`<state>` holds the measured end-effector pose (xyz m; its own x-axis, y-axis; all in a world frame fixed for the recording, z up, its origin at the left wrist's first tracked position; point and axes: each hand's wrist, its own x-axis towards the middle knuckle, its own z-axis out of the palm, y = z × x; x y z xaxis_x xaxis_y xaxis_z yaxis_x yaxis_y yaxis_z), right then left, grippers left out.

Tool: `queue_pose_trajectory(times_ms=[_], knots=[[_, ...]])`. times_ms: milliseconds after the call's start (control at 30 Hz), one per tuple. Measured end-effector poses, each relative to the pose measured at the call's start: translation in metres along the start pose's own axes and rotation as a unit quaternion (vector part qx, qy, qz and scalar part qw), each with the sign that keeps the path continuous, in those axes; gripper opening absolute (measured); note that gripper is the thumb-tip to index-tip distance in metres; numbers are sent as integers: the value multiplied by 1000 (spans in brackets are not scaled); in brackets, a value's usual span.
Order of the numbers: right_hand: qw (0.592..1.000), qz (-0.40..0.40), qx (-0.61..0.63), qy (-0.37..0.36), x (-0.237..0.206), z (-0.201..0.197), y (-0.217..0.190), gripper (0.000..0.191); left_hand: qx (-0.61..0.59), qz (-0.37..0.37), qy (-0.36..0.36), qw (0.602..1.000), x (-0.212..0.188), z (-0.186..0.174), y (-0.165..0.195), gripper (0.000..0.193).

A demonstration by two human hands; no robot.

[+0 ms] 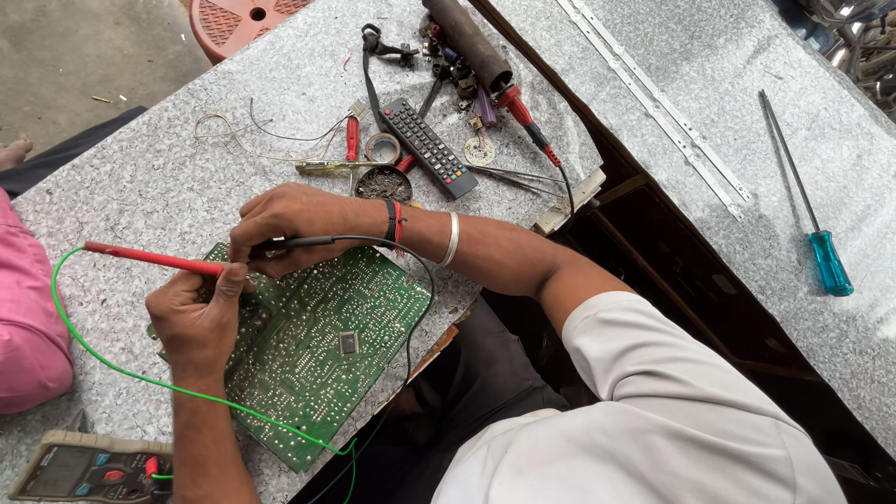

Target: The person sits at a workbench and tests a large green circuit board using a multimeter, touching the red and black probe tips to various points on the board while holding the board steady with the other hand. They reposition the probes across different components and adjust the board's position during testing.

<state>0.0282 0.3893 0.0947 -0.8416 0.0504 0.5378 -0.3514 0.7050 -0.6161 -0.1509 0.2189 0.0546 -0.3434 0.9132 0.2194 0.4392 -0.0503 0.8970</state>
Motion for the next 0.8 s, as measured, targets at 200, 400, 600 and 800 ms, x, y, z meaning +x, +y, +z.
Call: queue_pose_trajectory(times_ms=[200,400,600,800], knots=[[999,-3,-34,7,1,2,-1,22,4,-6,-5,1000,1,1,4,30],[1000,14,-1,16,0,1,-3,18,26,19,1,999,4,1,4,34],[1000,14,8,-13,8,-1,-3,13,3,20,-5,1000,11,0,3,38],[998,62,10,1,16,2,-11,18,-11,35,3,999,14,-3,7,38]])
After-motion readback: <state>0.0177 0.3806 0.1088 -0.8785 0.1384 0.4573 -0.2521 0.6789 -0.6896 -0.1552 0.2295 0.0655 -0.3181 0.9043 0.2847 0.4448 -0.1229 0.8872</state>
